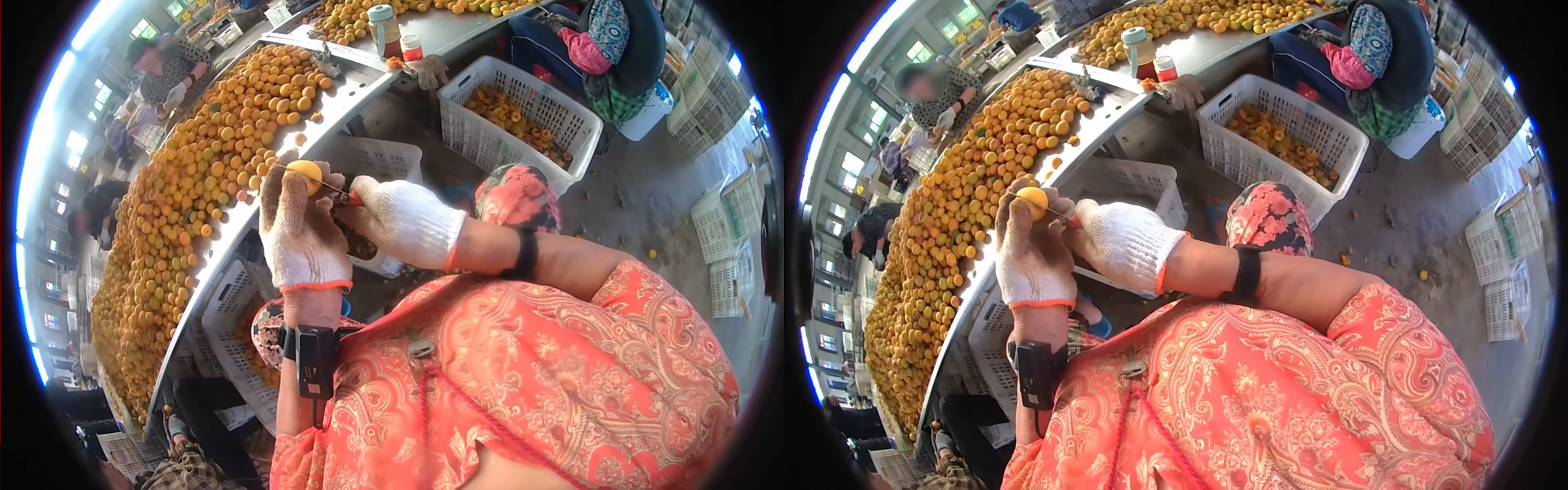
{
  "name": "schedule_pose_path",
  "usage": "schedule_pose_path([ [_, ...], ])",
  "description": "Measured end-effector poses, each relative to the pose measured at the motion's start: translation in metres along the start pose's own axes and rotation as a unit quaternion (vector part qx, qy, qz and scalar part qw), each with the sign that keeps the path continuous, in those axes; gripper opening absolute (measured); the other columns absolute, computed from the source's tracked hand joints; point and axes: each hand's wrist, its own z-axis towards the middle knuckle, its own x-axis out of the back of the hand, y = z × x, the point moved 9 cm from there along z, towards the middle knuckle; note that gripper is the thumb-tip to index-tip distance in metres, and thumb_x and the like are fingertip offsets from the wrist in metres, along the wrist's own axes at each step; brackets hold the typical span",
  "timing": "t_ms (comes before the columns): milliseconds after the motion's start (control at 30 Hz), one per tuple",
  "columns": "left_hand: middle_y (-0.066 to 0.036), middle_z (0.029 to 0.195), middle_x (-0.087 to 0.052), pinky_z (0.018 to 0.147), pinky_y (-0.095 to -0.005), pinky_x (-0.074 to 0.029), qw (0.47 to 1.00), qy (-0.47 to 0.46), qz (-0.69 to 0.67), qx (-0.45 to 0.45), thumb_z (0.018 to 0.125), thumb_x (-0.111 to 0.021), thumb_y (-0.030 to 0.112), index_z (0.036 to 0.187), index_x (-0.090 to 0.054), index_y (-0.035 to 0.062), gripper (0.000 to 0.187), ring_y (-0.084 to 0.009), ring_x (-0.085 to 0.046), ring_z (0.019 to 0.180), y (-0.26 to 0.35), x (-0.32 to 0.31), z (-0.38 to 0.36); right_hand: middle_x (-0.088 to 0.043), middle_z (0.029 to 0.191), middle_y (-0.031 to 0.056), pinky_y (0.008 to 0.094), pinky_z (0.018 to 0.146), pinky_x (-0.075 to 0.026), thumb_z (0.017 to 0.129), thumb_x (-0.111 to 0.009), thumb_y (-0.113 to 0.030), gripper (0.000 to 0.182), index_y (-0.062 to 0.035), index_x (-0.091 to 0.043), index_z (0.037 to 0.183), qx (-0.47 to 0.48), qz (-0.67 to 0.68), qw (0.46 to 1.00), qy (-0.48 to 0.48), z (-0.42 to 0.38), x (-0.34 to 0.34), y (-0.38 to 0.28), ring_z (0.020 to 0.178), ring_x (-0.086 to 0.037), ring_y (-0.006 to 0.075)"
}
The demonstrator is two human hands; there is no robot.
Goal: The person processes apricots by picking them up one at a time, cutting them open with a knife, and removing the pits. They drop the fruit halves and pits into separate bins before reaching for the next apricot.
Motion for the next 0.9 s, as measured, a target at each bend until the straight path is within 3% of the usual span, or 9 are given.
schedule_pose_path([
  [167, -0.010, 0.113, -0.065, 0.090, -0.0344, -0.048, 0.994, 0.018, 0.100, -0.030, 0.097, -0.061, 0.009, 0.132, -0.053, 0.0024, 0.037, -0.0189, -0.060, 0.106, 0.001, -0.012, -0.005, -0.066, 0.080, 0.0241, 0.0489, 0.064, -0.051, 0.098, -0.055, -0.029, 0.028, -0.0016, -0.053, 0.101, -0.025, -0.016, 1.000, -0.001, -0.001, 0.008, 0.005, 0.079, -0.065, 0.0433],
  [333, -0.014, 0.109, -0.066, 0.086, -0.0307, -0.052, 0.990, -0.022, 0.133, -0.039, 0.100, -0.057, 0.015, 0.126, -0.055, 0.0019, 0.030, -0.0212, -0.063, 0.099, -0.011, -0.009, -0.007, -0.066, 0.081, 0.0240, 0.0490, 0.064, -0.051, 0.097, -0.055, -0.030, 0.029, -0.0018, -0.053, 0.102, -0.009, -0.004, 1.000, 0.015, -0.005, 0.003, 0.009, 0.079, -0.066, 0.0430],
  [400, -0.016, 0.106, -0.067, 0.081, -0.0347, -0.055, 0.996, 0.022, -0.007, 0.092, 0.100, -0.059, 0.023, 0.118, -0.056, 0.0025, 0.028, -0.0243, -0.065, 0.093, -0.035, -0.008, -0.010, -0.066, 0.081, 0.0240, 0.0493, 0.064, -0.052, 0.097, -0.056, -0.029, 0.028, -0.0020, -0.053, 0.103, -0.038, -0.026, 0.999, 0.014, -0.004, 0.001, 0.012, 0.078, -0.066, 0.0426],
  [433, -0.018, 0.104, -0.067, 0.078, -0.0380, -0.056, 0.992, 0.053, -0.019, 0.111, 0.099, -0.061, 0.032, 0.113, -0.056, 0.0034, 0.032, -0.0263, -0.065, 0.090, -0.041, -0.006, -0.010, -0.066, 0.081, 0.0240, 0.0493, 0.064, -0.052, 0.097, -0.056, -0.029, 0.028, -0.0020, -0.053, 0.103, -0.036, -0.025, 0.999, 0.014, -0.003, -0.001, 0.012, 0.078, -0.066, 0.0426],
  [533, -0.018, 0.104, -0.067, 0.080, -0.0388, -0.056, 0.988, 0.087, -0.011, 0.125, 0.099, -0.061, 0.036, 0.115, -0.056, 0.0039, 0.036, -0.0257, -0.065, 0.090, -0.040, -0.013, -0.014, -0.066, 0.081, 0.0241, 0.0489, 0.064, -0.052, 0.097, -0.057, -0.027, 0.027, -0.0014, -0.053, 0.104, -0.037, -0.037, 0.998, 0.027, -0.002, 0.002, 0.014, 0.078, -0.066, 0.0425],
  [600, -0.017, 0.108, -0.067, 0.084, -0.0378, -0.055, 0.991, 0.057, 0.003, 0.122, 0.099, -0.061, 0.033, 0.121, -0.056, 0.0019, 0.038, -0.0251, -0.065, 0.095, -0.039, -0.009, -0.010, -0.066, 0.081, 0.0246, 0.0482, 0.063, -0.052, 0.097, -0.057, -0.026, 0.026, -0.0005, -0.053, 0.104, -0.042, -0.023, 0.998, 0.042, -0.004, 0.012, 0.009, 0.079, -0.066, 0.0426],
  [700, -0.015, 0.118, -0.065, 0.097, -0.0362, -0.050, 0.993, -0.044, 0.104, 0.023, 0.099, -0.061, 0.021, 0.124, -0.058, -0.0044, 0.036, -0.0247, -0.064, 0.106, -0.021, -0.008, 0.001, -0.067, 0.079, 0.0241, 0.0474, 0.062, -0.053, 0.097, -0.057, -0.028, 0.032, 0.0024, -0.053, 0.105, 0.000, -0.021, 0.999, 0.045, -0.008, 0.013, 0.012, 0.075, -0.068, 0.0409],
  [867, -0.015, 0.115, -0.065, 0.094, -0.0367, -0.051, 0.989, -0.057, 0.133, -0.019, 0.098, -0.062, 0.022, 0.124, -0.056, -0.0031, 0.036, -0.0246, -0.064, 0.103, -0.014, -0.009, 0.006, -0.066, 0.079, 0.0236, 0.0475, 0.062, -0.052, 0.097, -0.057, -0.027, 0.030, 0.0010, -0.052, 0.107, 0.008, -0.014, 0.999, 0.049, -0.008, 0.010, 0.013, 0.075, -0.067, 0.0417],
  [900, -0.015, 0.111, -0.066, 0.091, -0.0371, -0.052, 0.997, -0.023, 0.075, 0.027, 0.098, -0.063, 0.024, 0.121, -0.057, -0.0020, 0.036, -0.0250, -0.064, 0.100, -0.024, -0.006, 0.004, -0.066, 0.080, 0.0241, 0.0484, 0.062, -0.051, 0.097, -0.056, -0.026, 0.028, -0.0007, -0.051, 0.108, -0.015, -0.022, 0.999, 0.047, -0.008, 0.009, 0.015, 0.077, -0.066, 0.0425],
])
